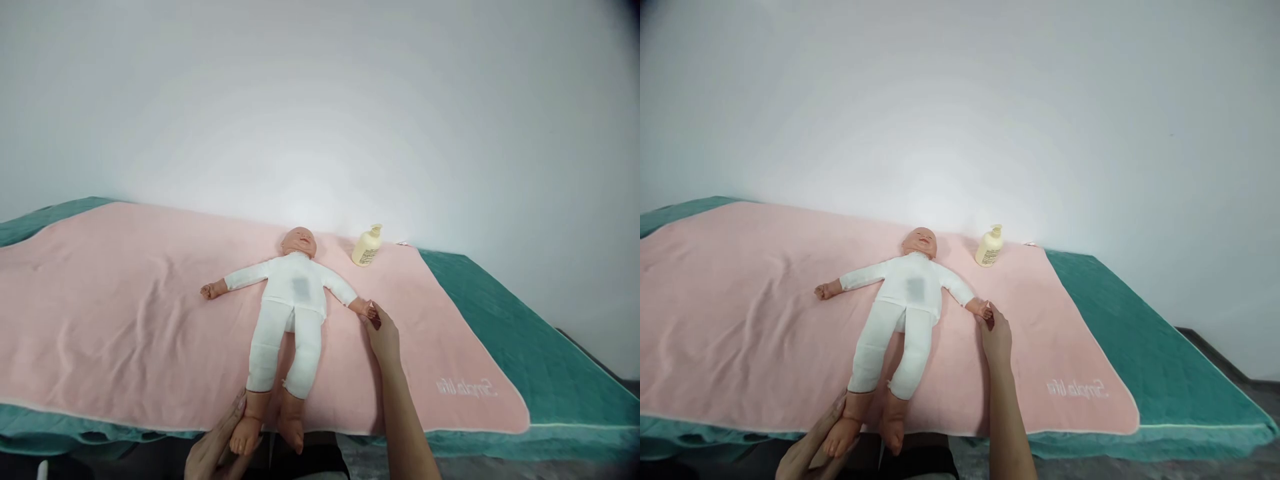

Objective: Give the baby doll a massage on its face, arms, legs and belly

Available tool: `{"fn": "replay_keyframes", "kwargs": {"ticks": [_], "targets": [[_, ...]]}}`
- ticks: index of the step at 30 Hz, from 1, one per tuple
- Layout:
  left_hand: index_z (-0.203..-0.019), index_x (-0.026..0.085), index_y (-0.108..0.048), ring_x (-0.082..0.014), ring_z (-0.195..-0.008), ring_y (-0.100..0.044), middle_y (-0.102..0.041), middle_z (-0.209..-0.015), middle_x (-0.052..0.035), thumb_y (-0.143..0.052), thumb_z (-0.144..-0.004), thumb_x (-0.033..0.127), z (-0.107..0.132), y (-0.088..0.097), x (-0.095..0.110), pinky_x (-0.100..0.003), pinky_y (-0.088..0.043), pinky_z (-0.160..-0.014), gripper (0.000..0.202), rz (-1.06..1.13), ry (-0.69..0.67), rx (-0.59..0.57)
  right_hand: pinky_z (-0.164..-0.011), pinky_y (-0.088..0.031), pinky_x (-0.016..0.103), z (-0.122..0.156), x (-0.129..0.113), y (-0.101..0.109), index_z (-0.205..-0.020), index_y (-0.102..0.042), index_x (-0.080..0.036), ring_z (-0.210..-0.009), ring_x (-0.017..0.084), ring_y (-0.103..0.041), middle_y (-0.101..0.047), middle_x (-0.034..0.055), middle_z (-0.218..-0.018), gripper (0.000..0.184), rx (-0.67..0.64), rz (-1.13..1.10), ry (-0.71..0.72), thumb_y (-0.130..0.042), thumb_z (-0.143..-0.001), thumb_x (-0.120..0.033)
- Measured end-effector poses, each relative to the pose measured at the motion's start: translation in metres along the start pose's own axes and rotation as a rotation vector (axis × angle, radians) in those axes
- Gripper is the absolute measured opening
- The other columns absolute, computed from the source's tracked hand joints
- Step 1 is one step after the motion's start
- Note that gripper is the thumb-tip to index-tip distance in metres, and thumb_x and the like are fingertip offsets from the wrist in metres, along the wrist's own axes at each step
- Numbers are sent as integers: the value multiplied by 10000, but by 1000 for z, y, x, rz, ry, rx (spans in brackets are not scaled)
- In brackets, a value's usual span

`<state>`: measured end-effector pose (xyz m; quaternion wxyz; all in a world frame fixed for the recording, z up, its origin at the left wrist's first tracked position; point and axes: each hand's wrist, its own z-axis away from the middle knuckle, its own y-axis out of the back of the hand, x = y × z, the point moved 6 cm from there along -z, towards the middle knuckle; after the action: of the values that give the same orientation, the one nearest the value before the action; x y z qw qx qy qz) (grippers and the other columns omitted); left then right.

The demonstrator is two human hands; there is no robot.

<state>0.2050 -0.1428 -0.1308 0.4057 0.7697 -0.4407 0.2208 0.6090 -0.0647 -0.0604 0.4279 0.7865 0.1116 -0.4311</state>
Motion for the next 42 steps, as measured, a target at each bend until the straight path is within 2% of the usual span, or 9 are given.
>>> {"fn": "replay_keyframes", "kwargs": {"ticks": [4,11,14,19,24,28,35,38,42], "targets": [[-1296,303,-549,-227,-953,-700,-700,-1146,-53,-569,-886,387,7,-4,5,-290,-577,-834,420,32,-9,21,-906,-499,466,0,1,0,-1274,-582,-120,-1079,307,-615,-658,147,-1184,588,2,41,-5,-574,-762,-410],[-1223,268,-604,-235,-890,-713,-713,-1112,-53,-576,-870,428,8,-2,3,-295,-591,-791,388,3,55,44,-882,-507,469,2,0,0,-1247,-598,-132,-1052,307,-622,-672,145,-1147,559,31,19,44,-574,-771,-424],[-1221,270,-609,-226,-860,-718,-721,-1091,-37,-575,-868,439,5,2,5,-288,-598,-769,393,8,80,55,-897,-505,460,5,-2,-1,-1265,-581,-128,-1040,296,-634,-662,152,-1171,585,22,-35,9,-577,-780,-455],[-1250,271,-598,-218,-882,-716,-711,-1121,-22,-641,-833,375,-15,8,16,-252,-600,-757,432,11,49,5,-820,-540,386,15,-22,1,-1299,-547,-133,-972,265,-662,-658,151,-1179,606,100,-185,-71,-581,-807,-486],[-1354,241,-509,-221,-1050,-665,-654,-1239,-34,-613,-859,295,-51,7,37,-293,-560,-899,509,66,48,25,-767,-554,353,20,-51,-3,-1173,-638,-112,-985,278,-656,-666,167,-1155,553,174,-316,-170,-571,-831,-541],[-1395,230,-458,-240,-1208,-565,-556,-1369,-50,-593,-877,287,-85,1,60,-334,-509,-994,538,141,64,-23,-766,-566,344,18,-79,-12,-1158,-644,-142,-960,242,-663,-660,145,-1152,463,204,-345,6,-601,-834,-470],[-1361,214,-489,-242,-1233,-543,-557,-1367,-60,-603,-876,322,-124,-11,75,-355,-492,-1018,510,198,43,-73,-870,-531,402,35,-136,-47,-1157,-660,-218,-970,223,-616,-660,94,-1072,298,114,-53,554,-543,-888,-268],[-1350,207,-503,-250,-1240,-536,-552,-1371,-70,-605,-872,338,-133,-18,75,-377,-478,-1032,506,196,36,-88,-841,-528,391,46,-150,-60,-1187,-652,-227,-941,225,-591,-658,96,-1068,308,104,31,661,-508,-915,-227],[-1324,199,-528,-261,-1247,-528,-541,-1381,-82,-602,-869,357,-141,-25,76,-397,-477,-1028,487,206,52,-139,-831,-525,384,52,-153,-68,-1221,-633,-235,-950,229,-572,-647,88,-1091,319,82,79,695,-511,-927,-221]]}}
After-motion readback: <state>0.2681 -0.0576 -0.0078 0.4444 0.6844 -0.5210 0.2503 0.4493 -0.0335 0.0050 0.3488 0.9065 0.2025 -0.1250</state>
